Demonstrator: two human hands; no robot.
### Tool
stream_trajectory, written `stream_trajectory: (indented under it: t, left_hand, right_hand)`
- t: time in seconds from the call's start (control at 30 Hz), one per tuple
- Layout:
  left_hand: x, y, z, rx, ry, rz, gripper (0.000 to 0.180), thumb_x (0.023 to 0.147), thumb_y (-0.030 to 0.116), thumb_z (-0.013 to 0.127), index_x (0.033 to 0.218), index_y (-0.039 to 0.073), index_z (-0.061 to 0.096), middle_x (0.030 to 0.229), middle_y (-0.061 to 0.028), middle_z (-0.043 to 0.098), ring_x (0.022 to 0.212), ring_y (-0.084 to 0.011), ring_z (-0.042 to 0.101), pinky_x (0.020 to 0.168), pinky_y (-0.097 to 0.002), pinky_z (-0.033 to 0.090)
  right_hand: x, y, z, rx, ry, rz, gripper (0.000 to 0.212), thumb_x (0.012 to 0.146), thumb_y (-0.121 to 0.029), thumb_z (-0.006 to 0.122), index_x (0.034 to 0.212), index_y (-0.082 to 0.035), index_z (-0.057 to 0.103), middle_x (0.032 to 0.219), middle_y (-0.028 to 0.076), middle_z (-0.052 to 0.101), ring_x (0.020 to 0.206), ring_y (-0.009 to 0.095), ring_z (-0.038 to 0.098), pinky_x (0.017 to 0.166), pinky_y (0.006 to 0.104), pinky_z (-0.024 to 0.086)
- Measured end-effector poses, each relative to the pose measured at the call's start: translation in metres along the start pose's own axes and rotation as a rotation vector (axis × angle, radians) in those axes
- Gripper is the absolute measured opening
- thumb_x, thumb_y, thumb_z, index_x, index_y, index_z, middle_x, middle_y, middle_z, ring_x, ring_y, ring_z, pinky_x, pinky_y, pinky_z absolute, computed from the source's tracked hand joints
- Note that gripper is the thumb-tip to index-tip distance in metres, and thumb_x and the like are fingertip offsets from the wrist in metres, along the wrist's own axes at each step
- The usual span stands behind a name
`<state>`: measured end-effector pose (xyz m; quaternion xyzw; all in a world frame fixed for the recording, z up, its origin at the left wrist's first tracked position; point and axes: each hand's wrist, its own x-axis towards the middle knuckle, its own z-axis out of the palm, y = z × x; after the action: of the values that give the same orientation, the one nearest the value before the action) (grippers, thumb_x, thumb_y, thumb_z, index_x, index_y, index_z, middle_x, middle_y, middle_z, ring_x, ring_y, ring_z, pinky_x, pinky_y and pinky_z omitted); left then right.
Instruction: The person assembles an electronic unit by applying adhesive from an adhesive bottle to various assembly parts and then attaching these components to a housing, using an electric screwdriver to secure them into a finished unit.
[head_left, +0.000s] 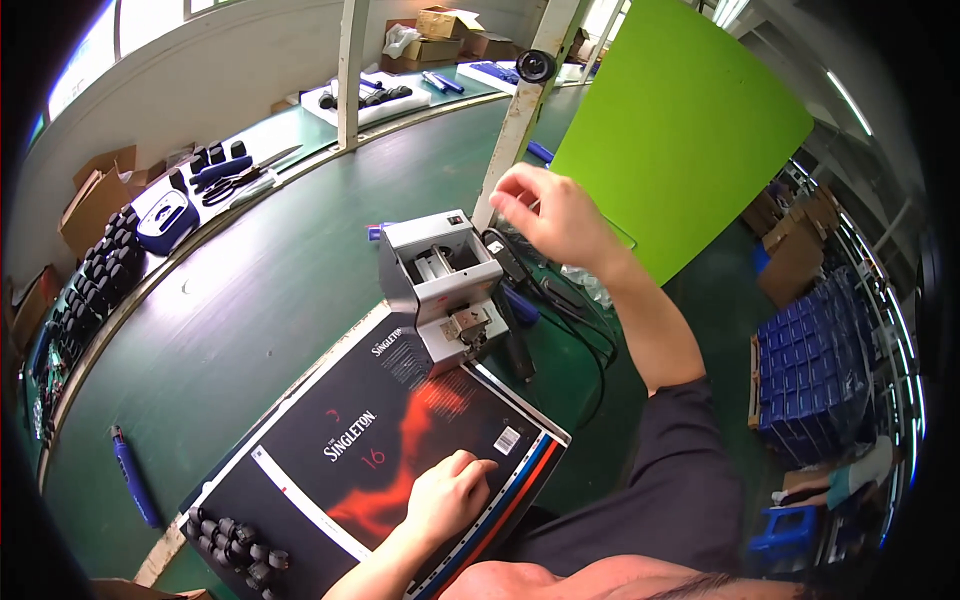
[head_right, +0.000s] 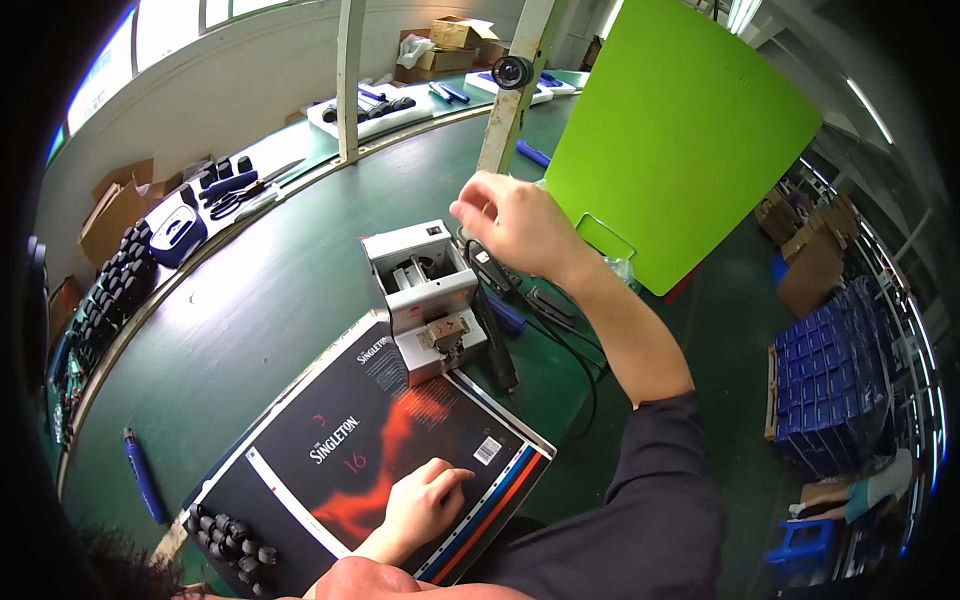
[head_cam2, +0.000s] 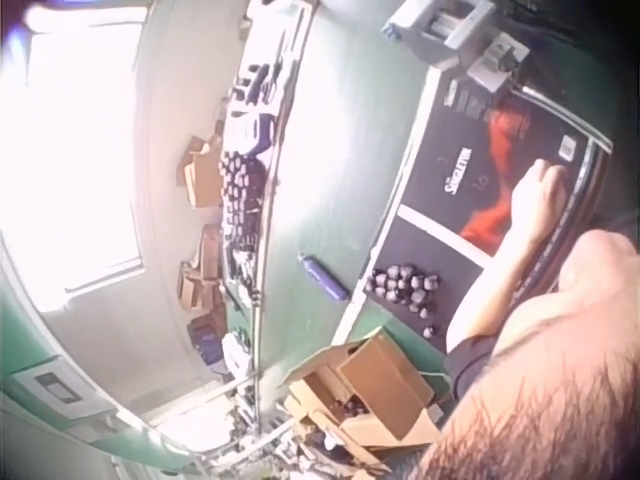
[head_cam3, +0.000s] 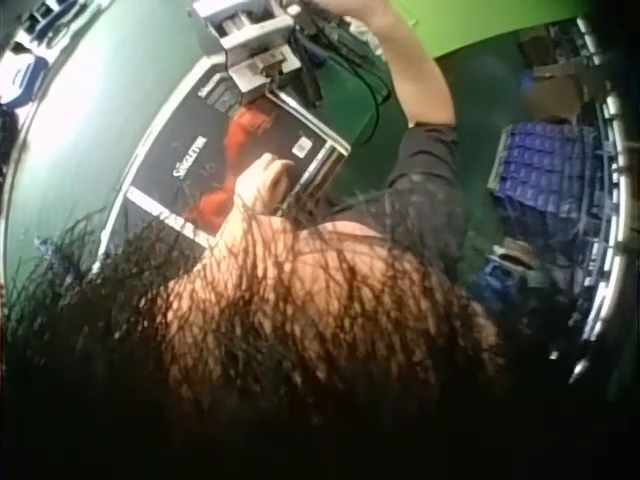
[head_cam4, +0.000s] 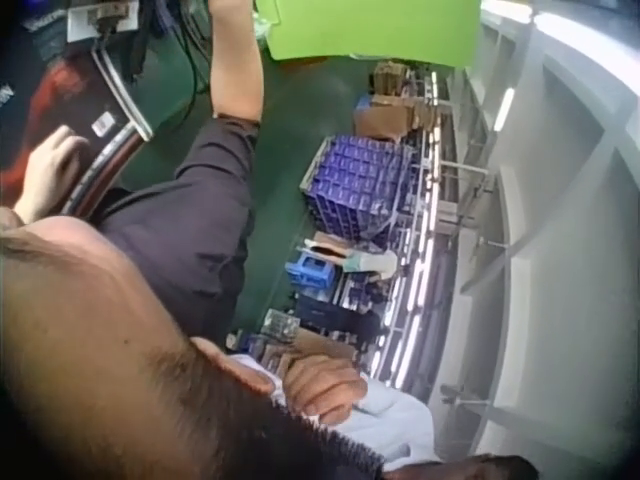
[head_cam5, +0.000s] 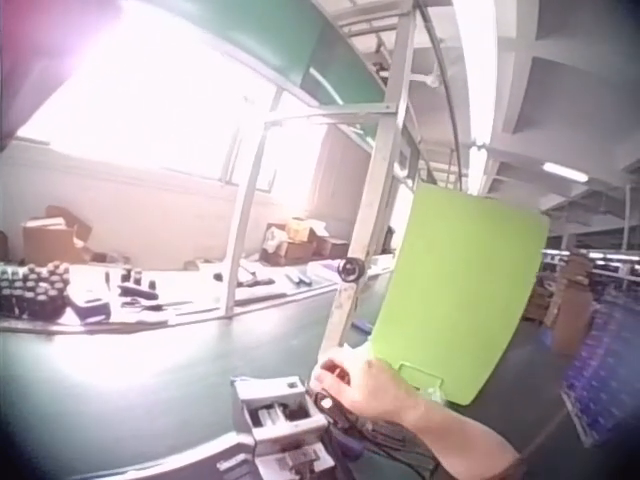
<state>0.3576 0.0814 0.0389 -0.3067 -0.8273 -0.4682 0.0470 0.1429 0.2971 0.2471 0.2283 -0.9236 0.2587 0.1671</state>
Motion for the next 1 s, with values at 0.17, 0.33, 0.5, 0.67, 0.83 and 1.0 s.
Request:
stream_trajectory:
  t: [0.17,0.33,0.5,0.67,0.83,1.0]
  left_hand:
    - [0.008,-0.005,0.002,-0.014,-0.02,-0.048,0.017,0.082,0.007,0.068,0.098,0.012,0.073,0.088,-0.0052,0.065,0.077,-0.0248,0.069,0.064,-0.036,0.058]
    - [0.015,-0.011,0.006,-0.037,-0.039,-0.057,0.018,0.082,0.007,0.069,0.099,0.012,0.072,0.089,-0.0042,0.064,0.077,-0.0246,0.069,0.063,-0.0361,0.057]
    - [0.014,-0.014,0.003,-0.071,-0.091,-0.074,0.018,0.086,0.013,0.067,0.104,0.01,0.068,0.091,-0.007,0.062,0.08,-0.027,0.068,0.065,-0.039,0.057]
    - [0.002,-0.016,-0.003,-0.087,-0.068,-0.096,0.018,0.088,0.014,0.066,0.105,0.009,0.066,0.09,-0.0078,0.06,0.081,-0.0277,0.067,0.064,-0.0405,0.057]
    - [0.001,-0.015,-0.001,-0.13,-0.042,-0.112,0.022,0.09,0.014,0.064,0.111,0.009,0.065,0.095,-0.0082,0.062,0.085,-0.0282,0.069,0.067,-0.0399,0.059]
    - [0.003,-0.02,-0.007,-0.559,0.596,-0.389,0.02,0.096,0.008,0.068,0.099,0.006,0.049,0.091,-0.0037,0.05,0.072,-0.0099,0.051,0.064,-0.026,0.045]
  right_hand:
    - [0.088,0.036,0.046,-0.204,-0.198,-0.186,0.025,0.097,-0.028,0.068,0.107,-0.005,0.065,0.105,0.012,0.074,0.099,0.027,0.071,0.088,0.0389,0.055]
    - [0.184,0.047,0.163,-0.404,-0.613,-0.206,0.042,0.091,-0.038,0.074,0.117,-0.006,0.065,0.116,0.014,0.072,0.11,0.031,0.068,0.09,0.0443,0.054]
    - [0.205,0.063,0.22,-0.73,-1.233,-0.07,0.068,0.08,-0.042,0.082,0.133,-0.007,0.062,0.118,0.015,0.072,0.104,0.032,0.07,0.09,0.0429,0.054]
    - [0.207,0.077,0.219,-0.426,-1.049,-0.125,0.061,0.078,-0.031,0.083,0.129,-0.005,0.062,0.115,0.015,0.071,0.101,0.029,0.069,0.091,0.0402,0.054]
    - [0.189,0.01,0.128,0.103,-0.193,-0.275,0.055,0.085,-0.024,0.083,0.127,-0.003,0.055,0.111,0.015,0.07,0.101,0.026,0.071,0.087,0.0393,0.057]
    - [0.062,-0.088,0.047,0.662,-0.157,-0.284,0.06,0.09,-0.009,0.079,0.139,-0.011,0.045,0.107,0.006,0.064,0.092,0.011,0.067,0.076,0.0249,0.056]
